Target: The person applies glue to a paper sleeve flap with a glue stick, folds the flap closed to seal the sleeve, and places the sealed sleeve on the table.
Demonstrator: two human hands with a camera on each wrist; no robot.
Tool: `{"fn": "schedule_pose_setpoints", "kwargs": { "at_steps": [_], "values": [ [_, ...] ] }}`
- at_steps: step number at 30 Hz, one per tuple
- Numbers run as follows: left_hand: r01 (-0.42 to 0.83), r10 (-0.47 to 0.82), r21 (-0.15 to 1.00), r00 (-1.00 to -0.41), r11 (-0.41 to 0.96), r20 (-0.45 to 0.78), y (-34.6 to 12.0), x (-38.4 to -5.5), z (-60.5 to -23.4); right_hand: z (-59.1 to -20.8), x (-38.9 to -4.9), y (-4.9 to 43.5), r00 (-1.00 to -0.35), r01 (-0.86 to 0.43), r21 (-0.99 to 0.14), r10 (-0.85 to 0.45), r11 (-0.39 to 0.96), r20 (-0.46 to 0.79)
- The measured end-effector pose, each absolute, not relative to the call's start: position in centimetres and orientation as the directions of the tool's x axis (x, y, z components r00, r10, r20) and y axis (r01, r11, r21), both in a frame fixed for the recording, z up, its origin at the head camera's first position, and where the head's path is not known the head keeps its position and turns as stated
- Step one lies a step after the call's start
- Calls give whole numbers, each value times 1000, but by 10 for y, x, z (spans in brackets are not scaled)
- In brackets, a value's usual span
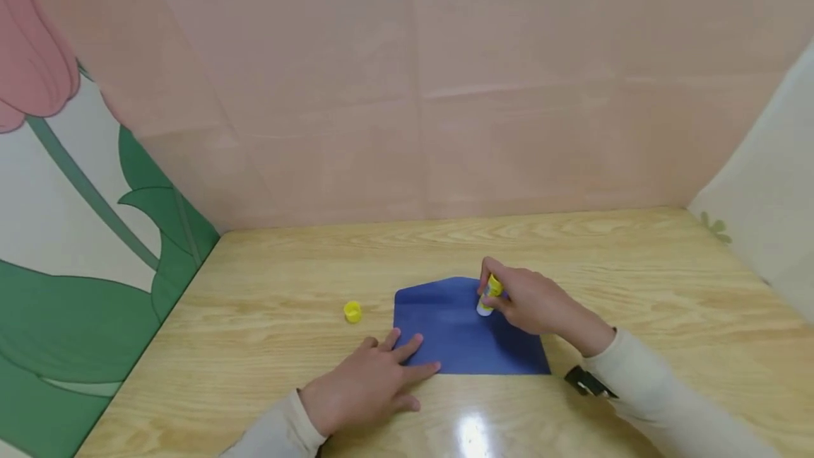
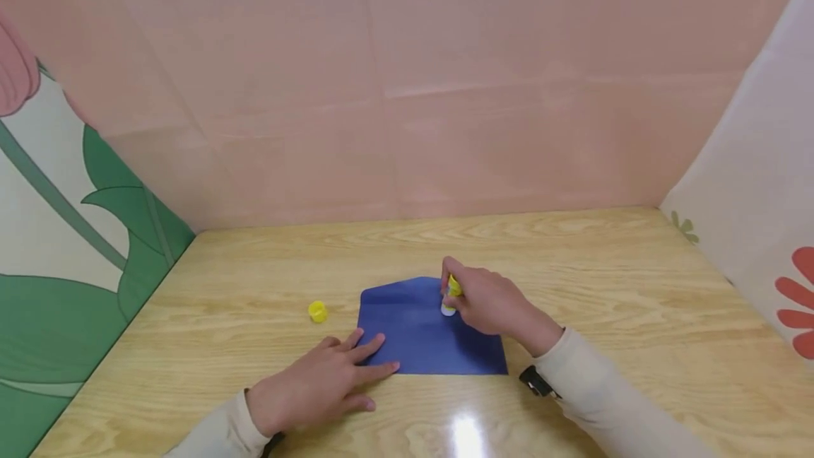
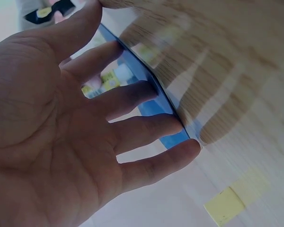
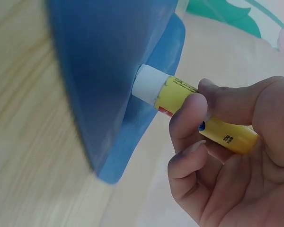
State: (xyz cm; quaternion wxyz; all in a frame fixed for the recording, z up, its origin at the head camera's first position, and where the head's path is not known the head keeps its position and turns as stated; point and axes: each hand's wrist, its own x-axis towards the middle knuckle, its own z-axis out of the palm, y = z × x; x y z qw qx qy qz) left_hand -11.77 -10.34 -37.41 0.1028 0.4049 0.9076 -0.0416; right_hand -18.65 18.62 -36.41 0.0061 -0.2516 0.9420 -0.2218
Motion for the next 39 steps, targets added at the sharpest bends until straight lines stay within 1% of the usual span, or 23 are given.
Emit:
{"fn": "schedule_pose_setpoints", "kwargs": {
  "at_steps": [6,12,20,24,29,32,36,39],
  "values": [
    [739,724,25,-653,674,-223,-106,-119,-376,-365,-184,205,-882,-457,-420,-460,784,103],
    [749,736,42,-638,662,-227,-106,-118,-377,-365,-178,225,-892,-442,-426,-439,789,111],
    [767,755,28,-623,641,-204,-104,-120,-376,-363,-173,243,-891,-448,-424,-432,787,140],
    [763,749,21,-627,645,-215,-104,-120,-375,-360,-174,248,-882,-464,-427,-451,776,138],
    [756,741,31,-632,654,-226,-102,-120,-376,-352,-177,257,-898,-434,-405,-420,805,129],
    [750,735,35,-636,661,-236,-102,-119,-376,-345,-174,259,-907,-419,-441,-392,794,156],
    [753,736,16,-637,657,-228,-104,-118,-376,-336,-167,248,-914,-399,-549,-367,734,172],
    [754,738,19,-637,657,-224,-105,-118,-376,-336,-164,235,-919,-377,-624,-361,684,160]
  ]
}}
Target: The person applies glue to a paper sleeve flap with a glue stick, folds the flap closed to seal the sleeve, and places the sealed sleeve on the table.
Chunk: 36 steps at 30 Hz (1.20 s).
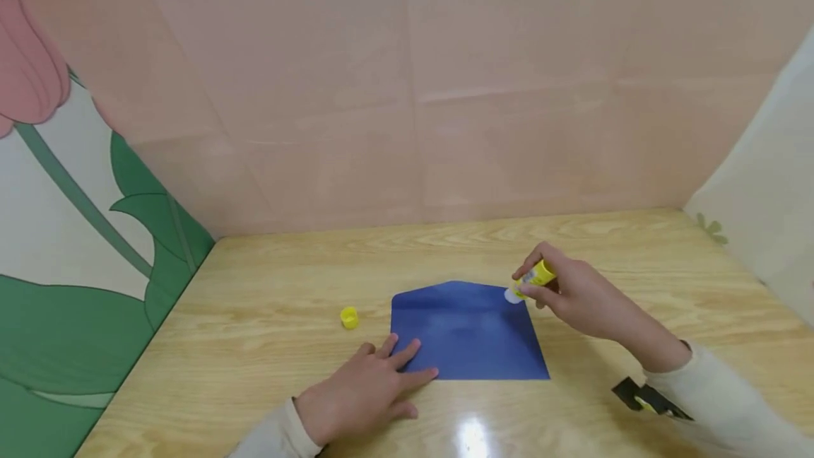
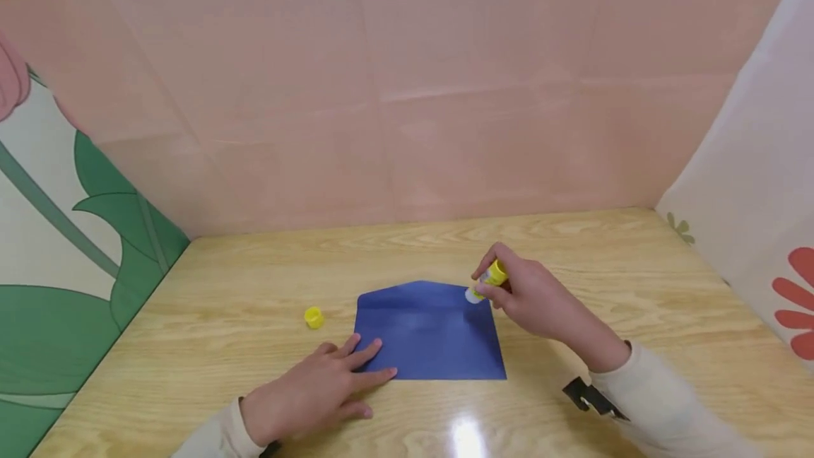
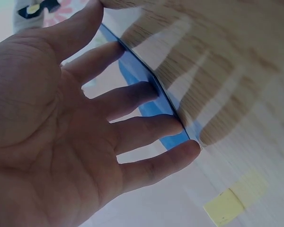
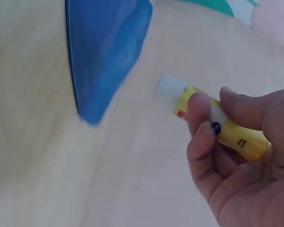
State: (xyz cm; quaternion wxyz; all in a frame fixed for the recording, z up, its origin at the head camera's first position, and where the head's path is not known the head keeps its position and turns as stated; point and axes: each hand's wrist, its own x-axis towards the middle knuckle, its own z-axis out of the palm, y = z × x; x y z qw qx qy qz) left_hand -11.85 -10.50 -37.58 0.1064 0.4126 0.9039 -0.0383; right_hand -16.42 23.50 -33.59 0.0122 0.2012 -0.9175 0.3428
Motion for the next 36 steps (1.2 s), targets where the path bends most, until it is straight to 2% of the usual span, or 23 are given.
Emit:
{"fn": "schedule_pose_setpoints", "kwargs": {
  "at_steps": [7,15,18,21,24,27,30,36],
  "values": [
    [736,722,54,-644,675,-255,-104,-120,-378,-357,-158,208,-889,-419,-744,-400,520,222],
    [743,727,41,-640,668,-250,-101,-119,-378,-371,-147,191,-888,-454,-655,-371,604,273],
    [741,724,40,-642,671,-250,-101,-119,-379,-372,-142,187,-858,-512,-586,-403,628,318],
    [748,733,27,-641,663,-228,-102,-119,-379,-374,-137,184,-769,-636,-431,-488,640,412],
    [755,742,21,-637,655,-209,-102,-119,-380,-375,-134,181,-615,-769,-220,-601,601,510],
    [750,737,35,-638,660,-225,-102,-120,-379,-376,-134,178,-457,-845,-39,-681,534,573],
    [740,725,46,-641,671,-251,-102,-121,-377,-375,-135,177,-341,-867,103,-730,488,593],
    [733,715,47,-645,678,-270,-103,-121,-375,-373,-138,184,-186,-817,385,-829,428,527]
  ]
}}
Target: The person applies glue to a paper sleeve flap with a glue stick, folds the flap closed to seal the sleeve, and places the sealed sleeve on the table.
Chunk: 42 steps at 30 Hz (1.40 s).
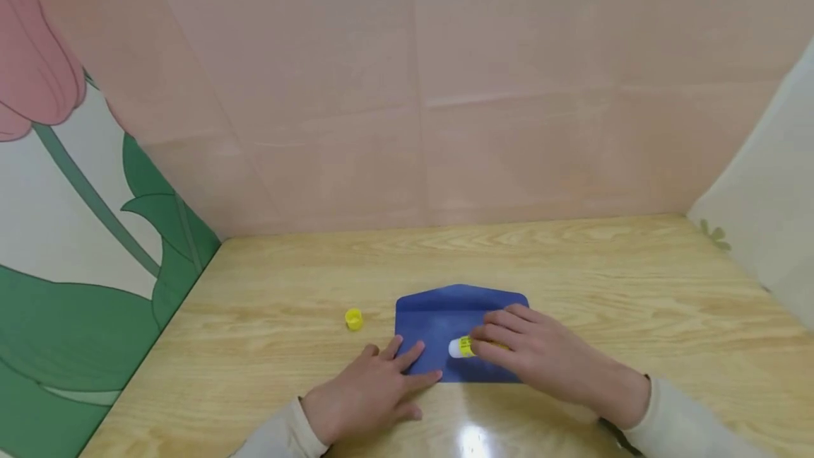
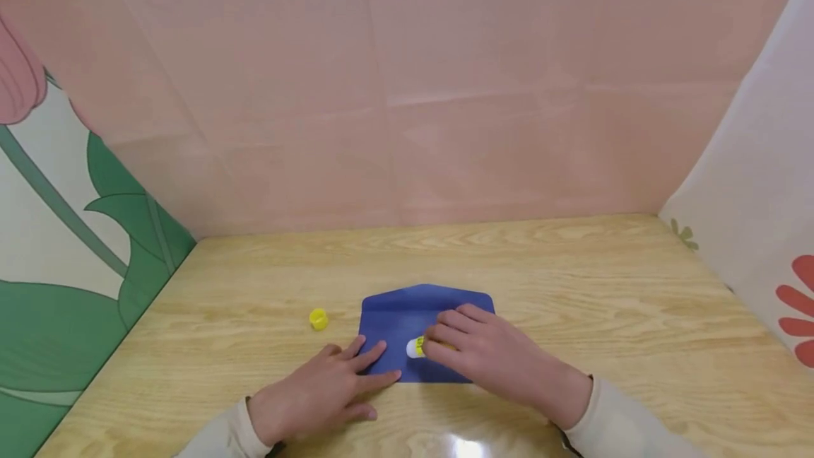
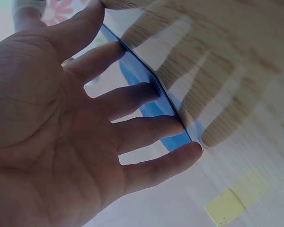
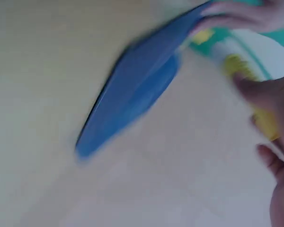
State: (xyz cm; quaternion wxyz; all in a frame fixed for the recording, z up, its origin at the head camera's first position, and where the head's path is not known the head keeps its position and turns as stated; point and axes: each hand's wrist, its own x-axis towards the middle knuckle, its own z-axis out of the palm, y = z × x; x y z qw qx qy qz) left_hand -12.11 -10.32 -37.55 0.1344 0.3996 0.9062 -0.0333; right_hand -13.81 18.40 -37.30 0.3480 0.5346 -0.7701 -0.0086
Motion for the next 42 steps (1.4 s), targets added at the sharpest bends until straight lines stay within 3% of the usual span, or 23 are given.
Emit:
{"fn": "schedule_pose_setpoints", "kwargs": {
  "at_steps": [3,7,10,16,18,21,26,32,38,42],
  "values": [
    [736,718,42,-644,676,-264,-103,-120,-376,-372,-138,187,-117,-806,441,-835,396,537],
    [753,735,18,-637,658,-233,-102,-120,-378,-373,-136,183,-107,-862,343,-795,373,596],
    [774,759,-11,-624,634,-187,-100,-122,-379,-375,-133,183,-200,-895,201,-761,398,617],
    [778,766,-42,-626,627,-146,-96,-125,-382,-377,-124,197,-489,-837,-116,-637,534,595],
    [768,757,-44,-638,639,-141,-96,-126,-381,-378,-121,200,-538,-809,-152,-611,568,580],
    [751,743,-32,-657,659,-131,-98,-128,-379,-380,-120,202,-508,-817,-118,-607,565,611],
    [697,694,-14,-716,717,-68,-100,-136,-374,-379,-122,198,-389,-855,15,-659,519,644],
    [596,600,-76,-799,799,39,-94,-151,-375,-378,-117,192,-316,-861,126,-712,493,627],
    [526,526,-71,-850,848,-16,-88,-158,-378,-379,-114,187,-229,-864,234,-762,446,605],
    [521,518,-22,-851,853,-82,-86,-162,-378,-380,-112,186,-218,-868,239,-767,436,604]
  ]
}}
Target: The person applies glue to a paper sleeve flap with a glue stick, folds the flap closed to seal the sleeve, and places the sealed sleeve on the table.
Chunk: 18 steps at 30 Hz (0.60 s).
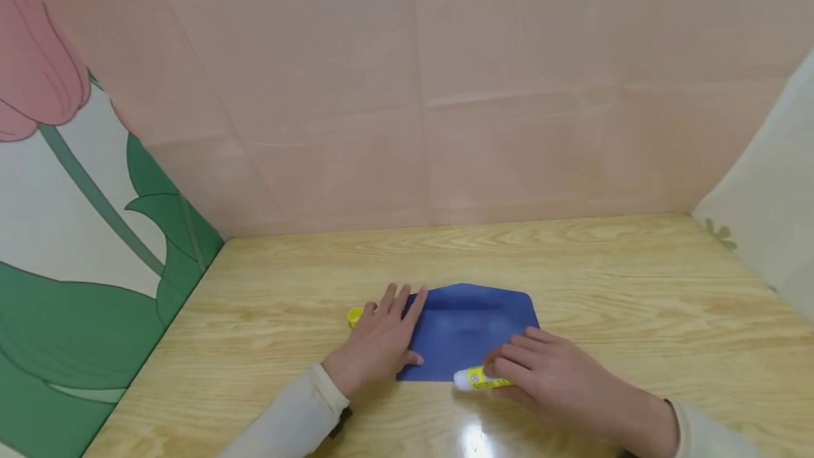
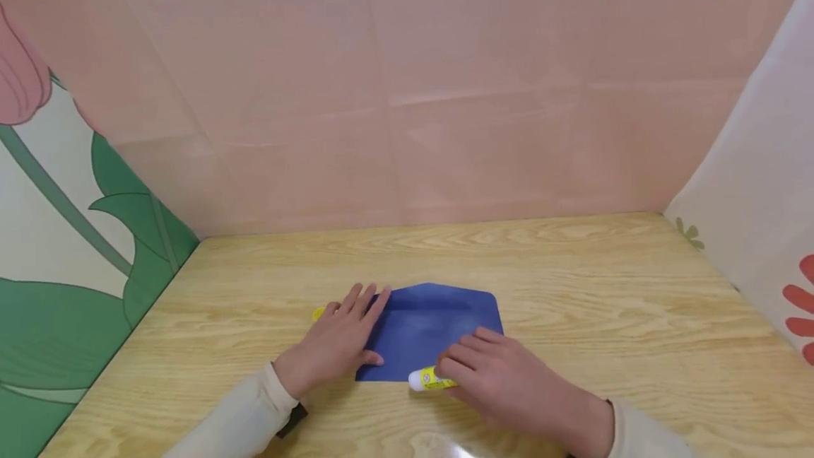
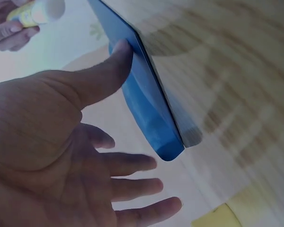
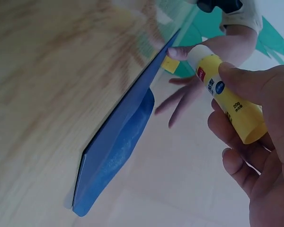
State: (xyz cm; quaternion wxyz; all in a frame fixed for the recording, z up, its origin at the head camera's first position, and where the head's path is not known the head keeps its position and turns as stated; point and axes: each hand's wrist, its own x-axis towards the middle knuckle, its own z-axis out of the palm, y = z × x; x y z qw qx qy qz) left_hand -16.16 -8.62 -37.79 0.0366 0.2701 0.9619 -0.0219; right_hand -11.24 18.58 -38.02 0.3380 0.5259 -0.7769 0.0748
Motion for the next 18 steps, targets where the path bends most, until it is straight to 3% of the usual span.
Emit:
{"fn": "schedule_pose_setpoints", "kwargs": {
  "at_steps": [6,18],
  "values": [
    [520,517,-1,-848,854,-115,-85,-163,-377,-381,-111,185,-228,-860,240,-761,450,608],
    [589,588,-47,-808,807,-36,-82,-162,-378,-379,-110,188,-256,-854,238,-773,462,580]
  ]
}}
